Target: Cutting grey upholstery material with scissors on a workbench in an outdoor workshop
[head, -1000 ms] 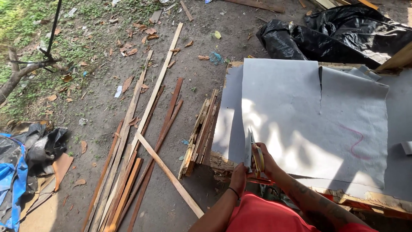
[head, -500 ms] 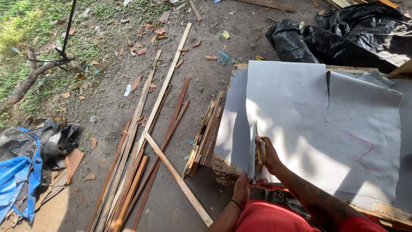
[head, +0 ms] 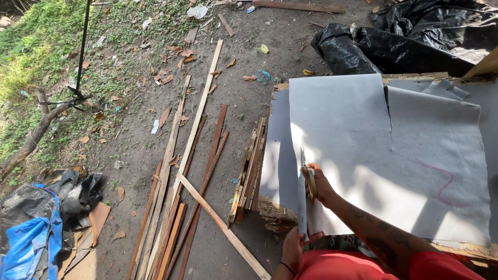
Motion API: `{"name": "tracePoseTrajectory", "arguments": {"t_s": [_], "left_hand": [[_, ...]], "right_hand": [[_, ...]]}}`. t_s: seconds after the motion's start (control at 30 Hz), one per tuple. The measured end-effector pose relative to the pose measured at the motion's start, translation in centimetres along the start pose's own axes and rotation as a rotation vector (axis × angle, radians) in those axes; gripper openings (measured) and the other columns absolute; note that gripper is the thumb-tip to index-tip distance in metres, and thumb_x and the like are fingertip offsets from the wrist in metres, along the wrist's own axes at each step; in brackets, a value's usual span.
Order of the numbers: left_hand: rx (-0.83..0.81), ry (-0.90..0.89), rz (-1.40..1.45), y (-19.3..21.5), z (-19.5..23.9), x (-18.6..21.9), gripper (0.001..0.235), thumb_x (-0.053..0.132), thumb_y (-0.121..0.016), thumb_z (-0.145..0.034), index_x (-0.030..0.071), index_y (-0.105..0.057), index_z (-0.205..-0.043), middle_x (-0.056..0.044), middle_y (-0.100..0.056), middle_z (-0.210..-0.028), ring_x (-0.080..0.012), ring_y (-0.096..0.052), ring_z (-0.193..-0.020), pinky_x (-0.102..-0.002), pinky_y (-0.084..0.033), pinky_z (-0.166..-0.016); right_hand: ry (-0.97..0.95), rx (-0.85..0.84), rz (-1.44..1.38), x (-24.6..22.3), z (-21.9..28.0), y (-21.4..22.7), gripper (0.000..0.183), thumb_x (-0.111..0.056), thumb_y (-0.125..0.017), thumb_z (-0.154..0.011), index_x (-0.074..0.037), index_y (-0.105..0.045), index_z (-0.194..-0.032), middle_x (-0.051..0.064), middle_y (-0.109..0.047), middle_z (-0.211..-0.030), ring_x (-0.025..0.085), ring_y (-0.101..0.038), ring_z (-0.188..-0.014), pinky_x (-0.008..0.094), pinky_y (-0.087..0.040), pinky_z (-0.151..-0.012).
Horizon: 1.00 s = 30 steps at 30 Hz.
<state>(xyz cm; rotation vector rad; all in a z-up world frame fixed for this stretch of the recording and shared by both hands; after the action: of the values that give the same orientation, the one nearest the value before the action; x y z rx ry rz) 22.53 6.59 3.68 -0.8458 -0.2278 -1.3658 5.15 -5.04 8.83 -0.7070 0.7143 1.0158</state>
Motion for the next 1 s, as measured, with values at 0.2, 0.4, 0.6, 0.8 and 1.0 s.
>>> {"name": "tracePoseTrajectory", "arguments": {"t_s": [0.2, 0.4, 0.6, 0.8, 1.0], "left_hand": [[0.118, 0.147, 0.133, 1.1, 0.7, -0.9, 0.015, -0.006, -0.034, -0.088, 0.005, -0.043, -0.084, -0.026, -0.073, -0.097, -0.0382, -0.084, -0.096, -0.022, -0.01, -0.042], [0.162, 0.2, 0.305, 1.5, 2.0, -1.0, 0.011, -0.007, -0.038, -0.089, -0.002, -0.046, -0.083, -0.023, -0.055, -0.098, -0.0576, -0.076, -0.1, -0.047, -0.064, -0.075], [0.364, 0.344, 0.334, -2.1, 7.5, 3.6, 0.048, -0.004, -0.039, -0.085, -0.014, -0.059, -0.127, -0.042, -0.073, -0.109, -0.0438, -0.076, -0.089, -0.046, -0.064, -0.068], [0.481, 0.324, 0.395, -0.1, 7.3, 1.9, 0.034, -0.006, -0.041, -0.081, -0.017, -0.062, -0.105, -0.04, -0.065, -0.089, -0.0538, -0.073, -0.079, -0.055, -0.065, -0.081], [0.606, 0.409, 0.509, 1.6, 6.9, 0.8, 0.04, -0.011, -0.037, -0.081, -0.018, -0.056, -0.115, -0.046, -0.066, -0.111, -0.0605, -0.069, -0.081, -0.061, -0.06, -0.094]], "right_hand": [[-0.029, 0.002, 0.014, -0.4, -0.3, -0.6, 0.062, -0.053, -0.052, -0.095, -0.01, -0.042, -0.138, 0.012, -0.05, -0.068, 0.023, -0.049, -0.054, 0.038, -0.044, -0.05], [-0.075, 0.027, -0.082, 0.4, -1.3, -0.8, 0.048, -0.045, -0.057, -0.097, -0.011, -0.049, -0.13, 0.011, -0.048, -0.066, 0.021, -0.046, -0.051, 0.036, -0.041, -0.045], [-0.09, 0.033, -0.036, 0.9, -2.5, -0.9, 0.069, -0.065, -0.057, -0.087, -0.014, -0.044, -0.133, 0.007, -0.047, -0.066, 0.017, -0.043, -0.051, 0.034, -0.039, -0.046], [-0.112, 0.033, -0.056, 2.0, -4.1, -1.0, 0.051, -0.053, -0.055, -0.094, -0.014, -0.047, -0.127, 0.011, -0.05, -0.069, 0.021, -0.047, -0.054, 0.038, -0.038, -0.044], [-0.125, 0.073, 0.105, 1.0, -4.9, -1.5, 0.067, -0.062, -0.05, -0.089, -0.015, -0.044, -0.135, 0.009, -0.052, -0.103, 0.02, -0.051, -0.089, 0.036, -0.043, -0.079]]}}
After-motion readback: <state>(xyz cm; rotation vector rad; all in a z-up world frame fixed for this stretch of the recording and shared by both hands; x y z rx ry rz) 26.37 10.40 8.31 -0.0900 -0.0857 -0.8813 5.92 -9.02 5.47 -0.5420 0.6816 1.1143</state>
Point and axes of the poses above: each hand's wrist, its own z-axis away from the middle knuckle, its own y-axis out of the back of the hand, x = y × z, the point moved 4 cm from there along -z, towards the middle knuckle
